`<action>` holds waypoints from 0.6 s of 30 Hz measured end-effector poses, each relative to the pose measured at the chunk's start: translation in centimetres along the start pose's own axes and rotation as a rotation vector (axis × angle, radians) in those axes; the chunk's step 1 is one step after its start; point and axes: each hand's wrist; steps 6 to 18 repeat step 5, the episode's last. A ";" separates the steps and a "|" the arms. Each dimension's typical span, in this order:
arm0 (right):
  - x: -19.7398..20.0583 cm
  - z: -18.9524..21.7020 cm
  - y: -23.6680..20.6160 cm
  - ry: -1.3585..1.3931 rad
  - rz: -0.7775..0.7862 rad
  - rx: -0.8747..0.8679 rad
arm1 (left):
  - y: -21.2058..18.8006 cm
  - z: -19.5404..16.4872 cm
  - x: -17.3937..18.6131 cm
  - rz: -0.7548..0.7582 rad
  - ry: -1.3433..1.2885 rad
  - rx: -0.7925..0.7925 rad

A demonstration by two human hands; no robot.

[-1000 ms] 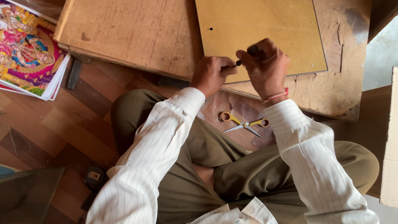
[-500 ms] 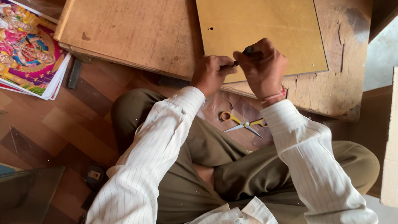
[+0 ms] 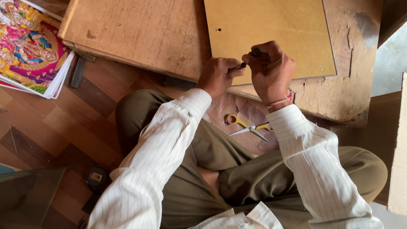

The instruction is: The person sits on the floor at a low workbench and uses a screwdriver to fasten the backing board onto a picture frame. They place a framed religious print into the frame, wipe the frame surface with their hand, align the backing board, and drive screws along the frame edge.

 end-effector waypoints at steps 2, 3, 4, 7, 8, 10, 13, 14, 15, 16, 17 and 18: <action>-0.2 0.5 0.2 0.089 -0.020 0.010 | -0.3 -0.1 -0.3 0.032 0.034 0.066; -0.1 0.9 0.5 0.027 -0.007 0.016 | 0.1 0.0 -0.2 0.042 0.054 0.090; 0.2 1.4 0.7 -0.033 0.007 0.023 | 0.3 0.0 0.0 0.032 0.066 0.071; 0.4 1.8 0.6 -0.096 0.020 0.023 | 0.2 0.1 0.1 0.028 0.076 0.054; 0.4 1.8 0.6 -0.096 0.020 0.023 | 0.2 0.1 0.1 0.028 0.076 0.054; 0.4 1.8 0.6 -0.096 0.020 0.023 | 0.2 0.1 0.1 0.028 0.076 0.054; 0.4 1.8 0.6 -0.096 0.020 0.023 | 0.2 0.1 0.1 0.028 0.076 0.054; 0.4 1.8 0.6 -0.096 0.020 0.023 | 0.2 0.1 0.1 0.028 0.076 0.054; 0.4 1.8 0.6 -0.096 0.020 0.023 | 0.2 0.1 0.1 0.028 0.076 0.054; 0.4 1.8 0.6 -0.096 0.020 0.023 | 0.2 0.1 0.1 0.028 0.076 0.054; 0.4 1.8 0.6 -0.096 0.020 0.023 | 0.2 0.1 0.1 0.028 0.076 0.054; 0.4 1.8 0.6 -0.096 0.020 0.023 | 0.2 0.1 0.1 0.028 0.076 0.054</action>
Point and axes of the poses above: each hand's wrist, its own y-axis towards the middle knuckle, its own x-axis out of the back of the hand, z = x × y, and after that the axes turned 2 degrees about x, right-handed
